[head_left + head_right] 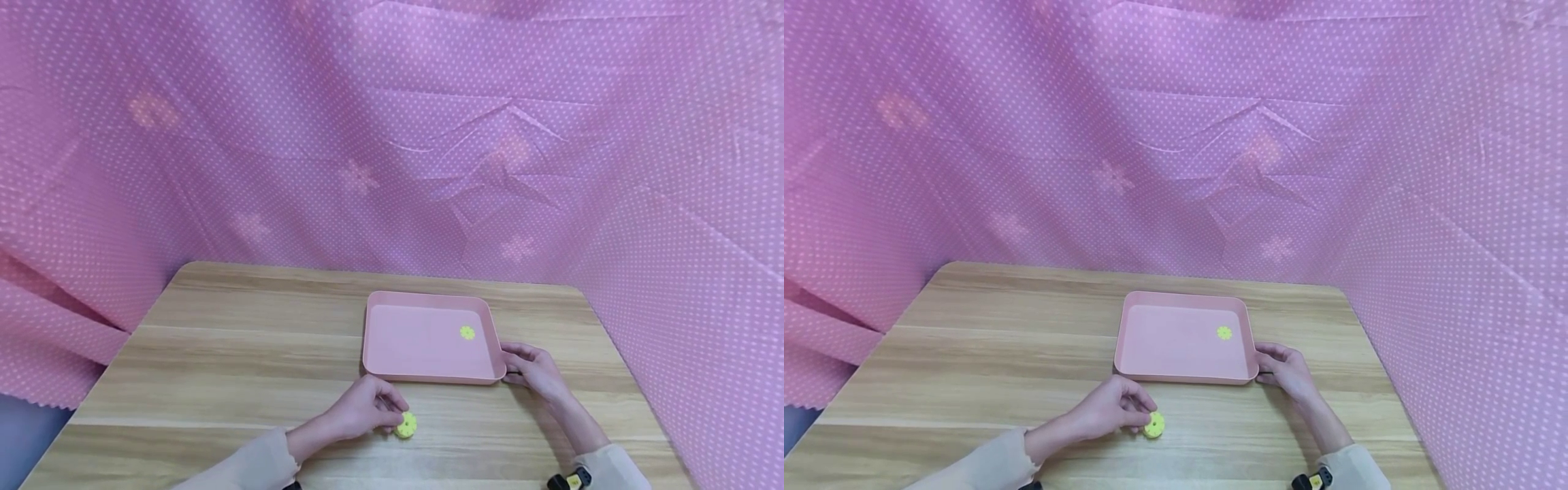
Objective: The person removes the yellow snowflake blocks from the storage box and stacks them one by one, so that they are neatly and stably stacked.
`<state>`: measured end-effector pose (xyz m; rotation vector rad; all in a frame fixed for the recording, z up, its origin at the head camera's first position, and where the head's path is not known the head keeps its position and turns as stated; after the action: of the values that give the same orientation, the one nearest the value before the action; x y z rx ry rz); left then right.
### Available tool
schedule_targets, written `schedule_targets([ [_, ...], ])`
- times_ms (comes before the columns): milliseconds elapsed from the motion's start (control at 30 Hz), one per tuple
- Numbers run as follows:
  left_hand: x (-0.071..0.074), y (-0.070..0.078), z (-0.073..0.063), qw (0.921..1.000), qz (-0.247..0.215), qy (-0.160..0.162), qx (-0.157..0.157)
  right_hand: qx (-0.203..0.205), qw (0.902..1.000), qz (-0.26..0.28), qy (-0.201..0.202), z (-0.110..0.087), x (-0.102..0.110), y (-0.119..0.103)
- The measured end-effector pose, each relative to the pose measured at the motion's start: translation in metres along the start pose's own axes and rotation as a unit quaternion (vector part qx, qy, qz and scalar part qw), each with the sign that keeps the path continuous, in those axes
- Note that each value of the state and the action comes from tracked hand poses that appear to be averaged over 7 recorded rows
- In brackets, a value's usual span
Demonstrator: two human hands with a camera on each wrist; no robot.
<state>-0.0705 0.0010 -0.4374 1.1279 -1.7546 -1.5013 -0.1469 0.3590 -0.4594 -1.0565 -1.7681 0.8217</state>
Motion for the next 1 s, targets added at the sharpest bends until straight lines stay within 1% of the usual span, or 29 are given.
schedule_targets([
  [400,0.002,-0.006,0.004,0.9999,0.002,0.006,-0.008,0.001,1.0000,0.002,-0.001,0.001,0.001,0.000],
  [600,0.004,-0.009,0.002,0.9998,0.009,0.011,-0.014,-0.007,1.0000,0.000,0.002,-0.003,-0.002,0.000],
  [867,0.005,-0.011,-0.001,0.9999,0.001,0.000,-0.017,-0.007,1.0000,-0.002,0.007,-0.007,-0.004,0.001],
  [1000,0.006,-0.011,-0.002,0.9998,0.007,0.009,-0.019,-0.004,1.0000,-0.002,0.007,-0.006,-0.004,0.002],
])
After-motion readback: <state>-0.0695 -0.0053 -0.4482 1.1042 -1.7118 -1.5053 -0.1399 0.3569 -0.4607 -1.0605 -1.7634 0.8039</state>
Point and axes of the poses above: each hand's wrist, its own z-axis towards the middle knuckle, its own x-axis out of the back of the hand, y = z × x, the point moved 2 cm from there along z, towards the middle knuckle, and after that the axes turned 14 degrees about -z, right-handed, at the moved point
